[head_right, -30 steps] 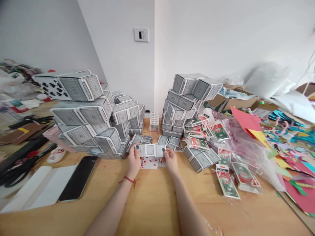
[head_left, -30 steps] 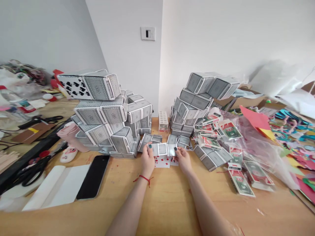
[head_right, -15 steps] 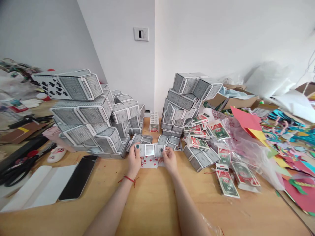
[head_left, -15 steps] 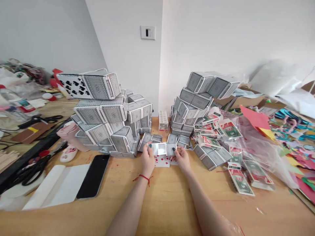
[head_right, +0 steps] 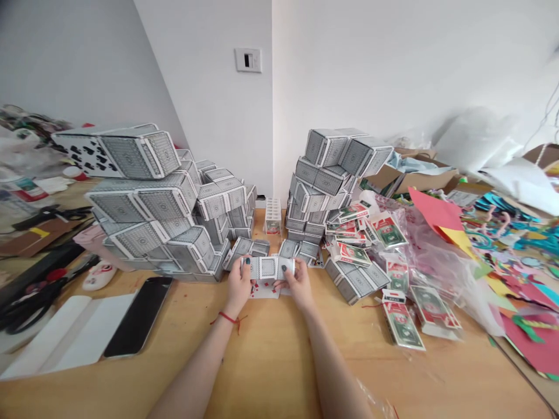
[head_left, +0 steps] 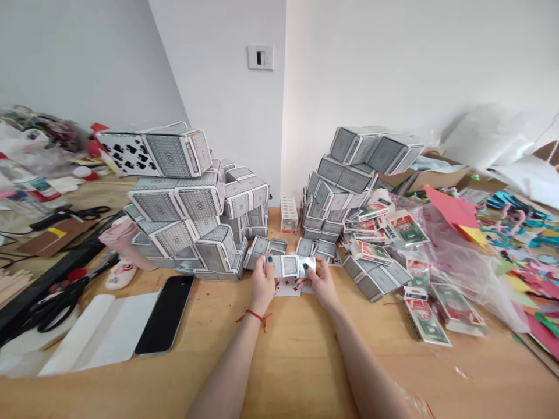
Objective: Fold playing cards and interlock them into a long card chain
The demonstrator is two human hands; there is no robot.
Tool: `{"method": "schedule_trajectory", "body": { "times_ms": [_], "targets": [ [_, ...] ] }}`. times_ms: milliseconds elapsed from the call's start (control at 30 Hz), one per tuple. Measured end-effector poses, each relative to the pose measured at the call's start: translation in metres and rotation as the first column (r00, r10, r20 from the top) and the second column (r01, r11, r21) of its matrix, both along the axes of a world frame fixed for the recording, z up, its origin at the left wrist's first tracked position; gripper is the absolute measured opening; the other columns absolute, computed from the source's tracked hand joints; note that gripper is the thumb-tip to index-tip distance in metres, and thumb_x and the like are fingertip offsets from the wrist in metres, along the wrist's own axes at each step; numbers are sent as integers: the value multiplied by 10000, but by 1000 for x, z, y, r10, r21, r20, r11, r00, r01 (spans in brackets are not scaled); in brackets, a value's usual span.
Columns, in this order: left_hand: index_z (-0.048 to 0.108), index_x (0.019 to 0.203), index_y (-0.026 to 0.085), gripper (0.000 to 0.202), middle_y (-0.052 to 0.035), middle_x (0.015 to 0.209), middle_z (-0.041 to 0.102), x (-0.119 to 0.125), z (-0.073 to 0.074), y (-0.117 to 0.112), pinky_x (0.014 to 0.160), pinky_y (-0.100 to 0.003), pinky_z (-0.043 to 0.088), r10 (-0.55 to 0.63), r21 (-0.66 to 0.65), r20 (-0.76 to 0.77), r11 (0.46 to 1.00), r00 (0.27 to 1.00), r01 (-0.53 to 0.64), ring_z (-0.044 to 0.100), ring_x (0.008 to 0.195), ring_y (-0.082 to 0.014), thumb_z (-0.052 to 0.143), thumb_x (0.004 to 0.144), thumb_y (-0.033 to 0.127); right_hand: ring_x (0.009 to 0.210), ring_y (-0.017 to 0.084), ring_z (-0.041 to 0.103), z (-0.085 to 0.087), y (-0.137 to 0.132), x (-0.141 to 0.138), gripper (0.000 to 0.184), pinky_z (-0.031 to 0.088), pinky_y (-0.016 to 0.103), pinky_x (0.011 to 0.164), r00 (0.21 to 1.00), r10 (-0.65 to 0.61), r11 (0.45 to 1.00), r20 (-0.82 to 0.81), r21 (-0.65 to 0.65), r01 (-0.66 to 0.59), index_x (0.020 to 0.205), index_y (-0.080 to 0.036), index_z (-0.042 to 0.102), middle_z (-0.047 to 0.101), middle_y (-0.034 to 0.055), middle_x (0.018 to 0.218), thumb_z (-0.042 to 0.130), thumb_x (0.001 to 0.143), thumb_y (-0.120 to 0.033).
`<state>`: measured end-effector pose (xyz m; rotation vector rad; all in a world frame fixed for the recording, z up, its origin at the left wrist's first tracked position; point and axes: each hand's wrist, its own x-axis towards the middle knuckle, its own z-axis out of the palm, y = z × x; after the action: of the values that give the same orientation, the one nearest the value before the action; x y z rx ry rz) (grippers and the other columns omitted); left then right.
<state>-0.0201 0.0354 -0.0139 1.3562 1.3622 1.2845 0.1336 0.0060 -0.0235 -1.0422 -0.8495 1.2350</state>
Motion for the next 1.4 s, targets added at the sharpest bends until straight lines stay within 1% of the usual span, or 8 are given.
{"method": "schedule_trajectory", "body": {
  "times_ms": [167,367,633,767,900,1067,1267,1400],
  "targets": [
    [530,950,159,247,-79,905,607,-3,-3,4,674,-270,456,27,98,-70,995,997,-20,576,779,-162,402,820,326,526,173,634,3,-2,-3,527,543,314,476,1000,-6,1000,2,23,6,1084,-258,328,559,-36,682,609,674,-433],
    [538,950,153,240,-82,921,612,-4,-5,4,753,-291,440,-24,92,-61,995,998,30,570,847,-172,399,818,298,431,142,595,3,-2,-4,461,509,269,397,999,4,1000,32,23,-5,1031,-261,351,542,-58,638,606,678,-409],
    [497,968,155,229,-78,922,591,-1,-4,2,714,-266,444,-45,104,-40,993,998,49,561,826,-157,370,834,291,404,132,572,2,-2,-3,429,480,239,385,995,98,995,7,21,-98,1016,-257,326,531,-89,510,582,707,-408],
    [506,948,156,243,-72,893,592,-1,-4,2,697,-261,441,-66,96,-42,993,997,70,559,797,-156,367,834,318,402,120,567,1,-3,-3,414,477,230,382,991,128,992,-33,21,-128,990,-262,321,540,-86,553,591,706,-396],
    [510,935,158,288,-56,814,577,-3,0,1,561,-232,431,-100,41,-22,994,995,101,539,647,-134,351,836,376,407,115,567,-1,-3,-2,406,479,227,384,988,151,989,-44,17,-150,980,-260,322,535,-87,568,594,709,-391],
    [474,940,167,282,10,650,495,-1,2,-1,394,-192,345,-155,-25,37,987,987,156,417,428,-78,334,839,390,406,114,569,-4,-4,-2,413,476,219,377,987,151,988,-47,30,-150,996,-260,316,537,-87,567,593,716,-386],
    [431,947,184,231,38,621,455,3,-8,-2,402,-192,363,-260,-56,104,962,960,266,406,405,-69,339,838,366,430,125,589,-7,-5,-6,450,481,216,397,975,218,976,-47,35,-217,1069,-256,287,556,-72,553,564,745,-397],
    [444,934,184,219,33,628,471,1,-12,0,430,-196,369,-244,-58,66,967,968,247,434,446,-83,350,832,352,428,120,588,-7,-5,-8,411,470,202,385,970,242,970,-24,32,-241,1039,-250,306,550,-71,557,555,751,-406]
  ]
}}
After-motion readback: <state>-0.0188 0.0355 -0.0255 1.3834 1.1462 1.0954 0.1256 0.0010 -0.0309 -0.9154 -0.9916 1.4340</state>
